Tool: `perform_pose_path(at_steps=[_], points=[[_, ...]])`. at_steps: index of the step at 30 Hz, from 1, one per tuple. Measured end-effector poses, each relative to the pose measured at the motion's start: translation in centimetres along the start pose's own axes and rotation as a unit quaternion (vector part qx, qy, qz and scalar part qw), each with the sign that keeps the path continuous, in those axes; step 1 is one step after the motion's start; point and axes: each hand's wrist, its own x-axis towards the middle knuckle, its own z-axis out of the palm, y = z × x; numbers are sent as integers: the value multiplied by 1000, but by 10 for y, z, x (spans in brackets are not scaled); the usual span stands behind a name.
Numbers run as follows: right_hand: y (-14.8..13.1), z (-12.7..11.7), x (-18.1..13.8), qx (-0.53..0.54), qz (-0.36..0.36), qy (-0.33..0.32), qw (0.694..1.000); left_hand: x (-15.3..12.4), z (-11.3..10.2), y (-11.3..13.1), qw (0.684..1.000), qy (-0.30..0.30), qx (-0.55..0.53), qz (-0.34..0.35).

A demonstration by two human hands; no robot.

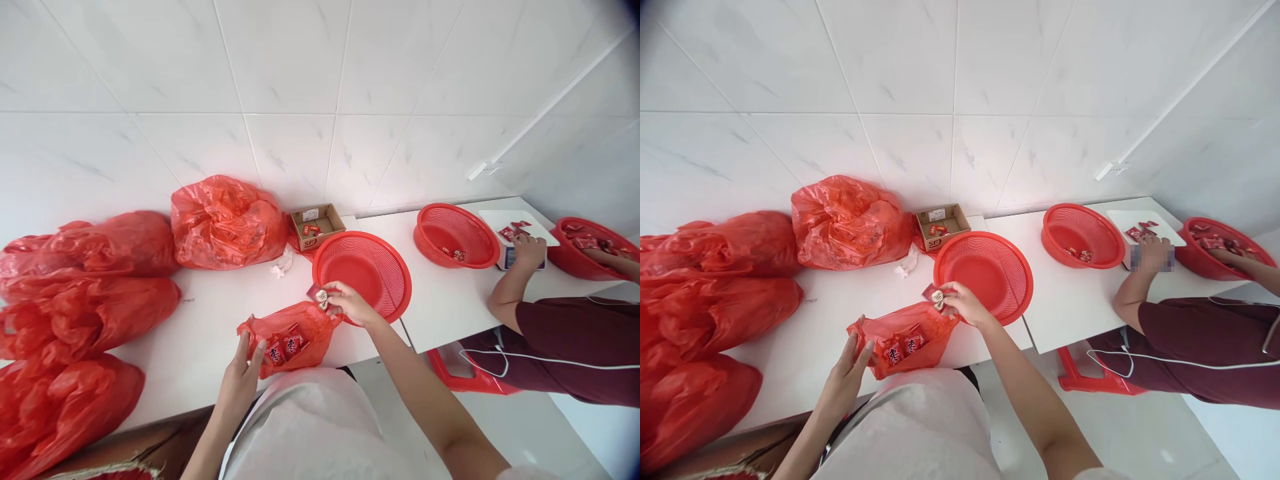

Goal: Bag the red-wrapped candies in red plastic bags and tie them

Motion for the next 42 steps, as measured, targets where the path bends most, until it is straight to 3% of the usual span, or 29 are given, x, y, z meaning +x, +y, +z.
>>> perform_pose_path(at_steps=[2,5,8,11,16,19,22,26,29,34,37,39,42], points=[[0,16,-4,-98,-37,17,994,-1,0,-1,1000,1,-7,9],[5,21,-4,-300,-78,145,940,-3,-1,0,1000,7,-13,17],[11,9,-7,-364,8,156,918,-4,-6,-3,1000,9,-14,19],[6,-3,-20,-349,58,124,927,-2,-20,-12,999,4,2,32],[-45,9,-52,-253,-10,91,963,-3,-52,-19,994,75,38,68],[-84,28,-66,-107,-54,-13,993,-15,-63,-5,991,71,-13,114],[-107,41,-67,-5,-69,-140,988,-27,-64,16,979,57,-93,175],[-116,48,-64,-40,-81,-100,991,-31,-64,26,961,31,-130,244],[-123,58,-68,-58,-89,-146,984,-29,-64,20,952,-23,-146,267],[-134,101,-76,-101,-100,-126,982,-27,-47,18,968,-73,-124,206],[-137,130,-76,-89,-132,-219,962,-24,-29,26,969,-155,-87,171],[-137,140,-73,-83,-170,-253,949,-23,-24,32,964,-170,-90,183],[-132,136,-64,-131,-201,-194,951,-22,-27,39,967,-157,-109,168]])
